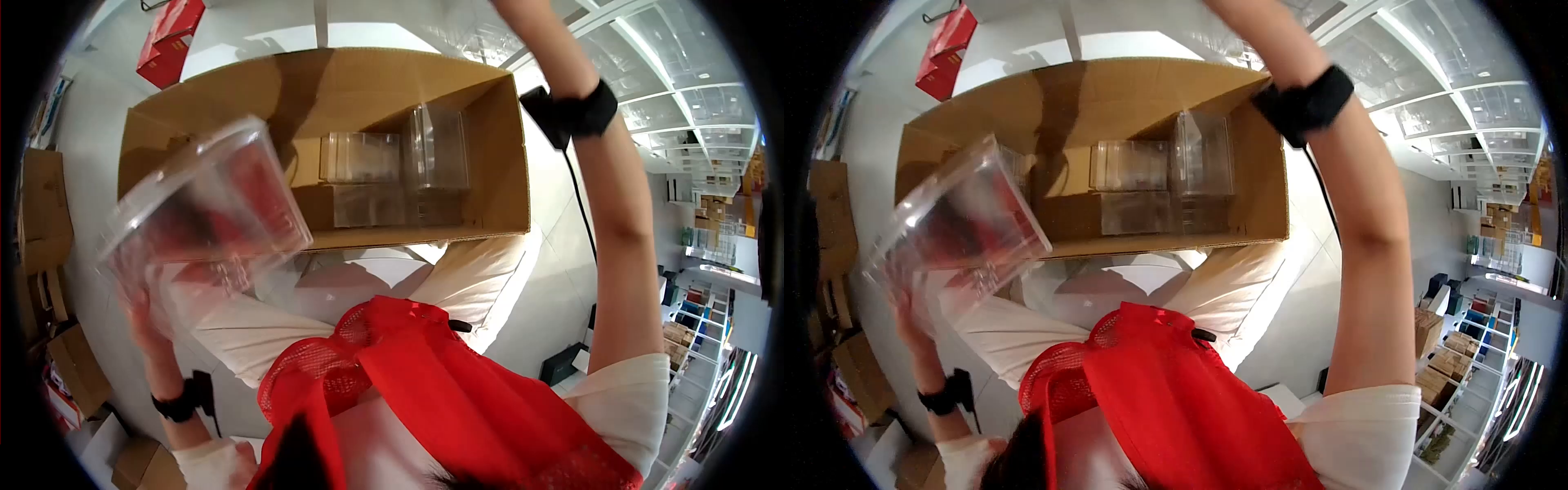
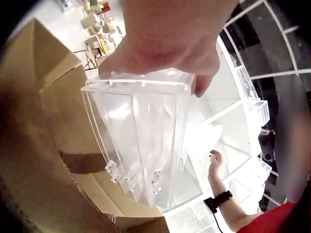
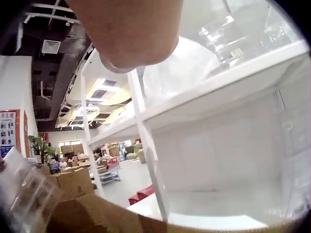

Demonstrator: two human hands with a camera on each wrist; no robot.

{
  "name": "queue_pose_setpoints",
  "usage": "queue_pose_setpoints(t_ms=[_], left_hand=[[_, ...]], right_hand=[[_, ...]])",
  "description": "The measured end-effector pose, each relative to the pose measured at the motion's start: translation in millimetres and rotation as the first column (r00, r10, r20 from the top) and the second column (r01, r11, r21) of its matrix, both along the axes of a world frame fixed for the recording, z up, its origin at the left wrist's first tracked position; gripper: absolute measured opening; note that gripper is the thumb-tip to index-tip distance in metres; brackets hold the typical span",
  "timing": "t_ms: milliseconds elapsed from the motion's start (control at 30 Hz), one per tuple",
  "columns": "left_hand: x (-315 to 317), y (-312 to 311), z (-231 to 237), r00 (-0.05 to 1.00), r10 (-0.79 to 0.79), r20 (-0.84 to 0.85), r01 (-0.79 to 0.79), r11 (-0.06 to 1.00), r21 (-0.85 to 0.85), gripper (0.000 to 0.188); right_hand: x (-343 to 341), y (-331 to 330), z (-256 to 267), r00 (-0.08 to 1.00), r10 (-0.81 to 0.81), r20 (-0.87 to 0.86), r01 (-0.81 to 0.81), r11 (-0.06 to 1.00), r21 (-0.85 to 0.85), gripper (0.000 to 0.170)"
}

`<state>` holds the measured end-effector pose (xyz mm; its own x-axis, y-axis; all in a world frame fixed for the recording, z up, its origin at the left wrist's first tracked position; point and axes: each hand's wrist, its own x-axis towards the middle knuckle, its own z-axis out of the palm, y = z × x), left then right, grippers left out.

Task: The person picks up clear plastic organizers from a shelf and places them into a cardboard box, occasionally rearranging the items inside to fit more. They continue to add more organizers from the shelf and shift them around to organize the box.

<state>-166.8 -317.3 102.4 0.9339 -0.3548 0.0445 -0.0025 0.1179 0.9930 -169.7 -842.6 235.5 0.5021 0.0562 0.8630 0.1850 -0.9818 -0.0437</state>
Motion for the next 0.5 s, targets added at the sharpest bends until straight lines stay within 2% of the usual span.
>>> queue_pose_setpoints(t_ms=[33, 100, 167, 233, 300, 333, 367, 433, 500], left_hand=[[14.6, -14.3, 2.4, 1.0, -0.01, 0.024, 0.009, 1.0, 0.01, 0.067], [57.6, -39.9, -0.6, 0.974, -0.224, 0.02, 0.215, 0.953, 0.213, 0.072], [83.5, -92.6, -11.3, 0.961, -0.275, -0.039, 0.265, 0.866, 0.424, 0.086], [80.6, -159.3, -24.0, 0.907, -0.404, -0.123, 0.418, 0.818, 0.395, 0.095], [83.4, -196.9, -70.5, 0.864, -0.492, -0.104, 0.492, 0.784, 0.378, 0.101], [85.6, -214.6, -86.5, 0.839, -0.541, -0.052, 0.438, 0.617, 0.654, 0.102], [85.9, -230.5, -101.8, 0.8, -0.6, -0.018, 0.317, 0.397, 0.861, 0.103], [77.7, -254.9, -136.6, 0.7, -0.693, -0.172, 0.511, 0.318, 0.799, 0.105], [65.0, -271.6, -163.5, 0.607, -0.747, -0.27, 0.565, 0.168, 0.808, 0.105]], right_hand=[[-9.3, 5.5, -15.7, 0.997, 0.053, -0.053, -0.053, 0.999, -0.004, 0.023], [-26.3, 12.1, -47.5, 0.978, 0.146, -0.149, -0.147, 0.989, 0.003, 0.024], [-41.5, 6.9, -76.8, 0.931, 0.196, -0.308, -0.153, 0.975, 0.158, 0.022], [-62.0, 4.8, -93.0, 0.869, 0.211, -0.447, -0.05, 0.937, 0.345, 0.021], [-84.2, -0.2, -105.6, 0.823, 0.246, -0.512, 0.034, 0.879, 0.476, 0.017], [-97.4, -8.5, -111.3, 0.824, 0.23, -0.518, 0.044, 0.885, 0.464, 0.016], [-113.3, -20.9, -116.1, 0.823, 0.216, -0.526, 0.054, 0.891, 0.45, 0.015], [-147.6, -37.8, -117.5, 0.812, 0.158, -0.561, 0.135, 0.885, 0.445, 0.02], [-186.8, -52.0, -116.9, 0.769, 0.087, -0.633, 0.274, 0.85, 0.45, 0.023]])
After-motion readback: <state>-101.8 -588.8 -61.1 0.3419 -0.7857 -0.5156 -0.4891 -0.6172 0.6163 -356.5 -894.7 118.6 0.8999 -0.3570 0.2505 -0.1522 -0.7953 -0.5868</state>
